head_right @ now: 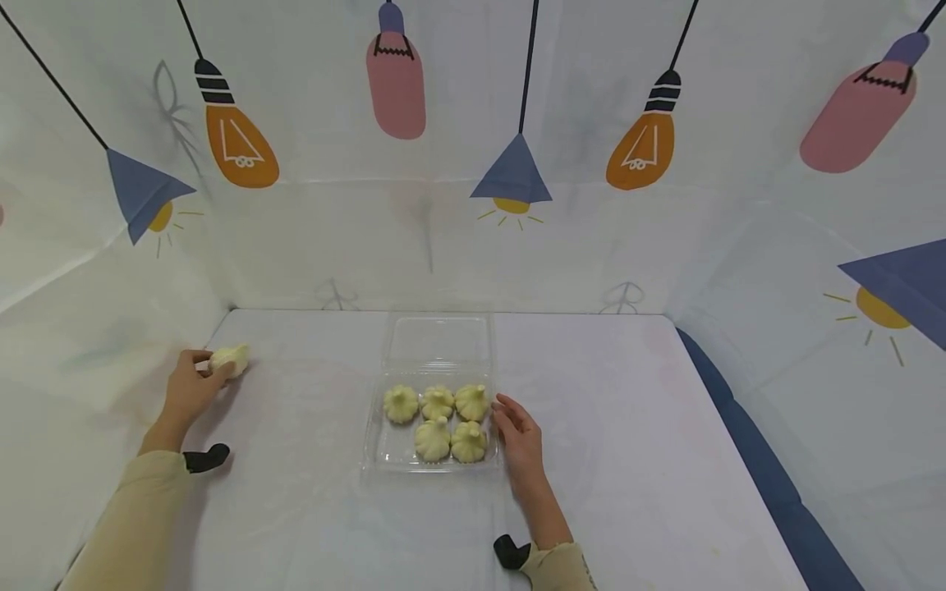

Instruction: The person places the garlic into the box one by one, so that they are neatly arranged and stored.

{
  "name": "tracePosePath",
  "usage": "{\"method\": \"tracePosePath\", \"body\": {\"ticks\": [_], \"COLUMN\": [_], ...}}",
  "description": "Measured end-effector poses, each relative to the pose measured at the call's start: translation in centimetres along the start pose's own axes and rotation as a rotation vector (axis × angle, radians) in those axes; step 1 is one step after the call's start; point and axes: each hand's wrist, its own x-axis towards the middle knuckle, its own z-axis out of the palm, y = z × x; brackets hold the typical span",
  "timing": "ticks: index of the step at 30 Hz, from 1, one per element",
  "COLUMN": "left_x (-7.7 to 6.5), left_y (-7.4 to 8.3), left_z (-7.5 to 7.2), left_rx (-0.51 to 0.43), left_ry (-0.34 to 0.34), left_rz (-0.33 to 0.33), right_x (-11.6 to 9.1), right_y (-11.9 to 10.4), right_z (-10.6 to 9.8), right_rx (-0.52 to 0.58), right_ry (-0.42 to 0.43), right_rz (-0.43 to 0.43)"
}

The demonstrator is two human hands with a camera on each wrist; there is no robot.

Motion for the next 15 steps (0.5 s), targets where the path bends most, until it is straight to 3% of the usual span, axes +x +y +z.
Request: {"method": "tracePosePath", "body": {"ticks": [5,12,15], "left_x": [-0.42,-0.31,-0.24], "left_y": [-0.19,-0.21,0.16], "left_z": [0.04,0.06,0.02], "left_rx": [-0.032,-0.070,-0.056], "left_ry": [-0.025,0.023,0.069], "left_rz": [-0.040,0.095,0.092], "right_x": [0.03,0.01,-0.01], "right_y": [-0.05,0.01,0.02], "right_z": [0.04,0.00,-0.03], "right_rx": [-0.004,-0.018,-0.015], "right_ry": [0.000,-0.001,-0.005], "right_rz": [0.003,-0.008,-0.010]}}
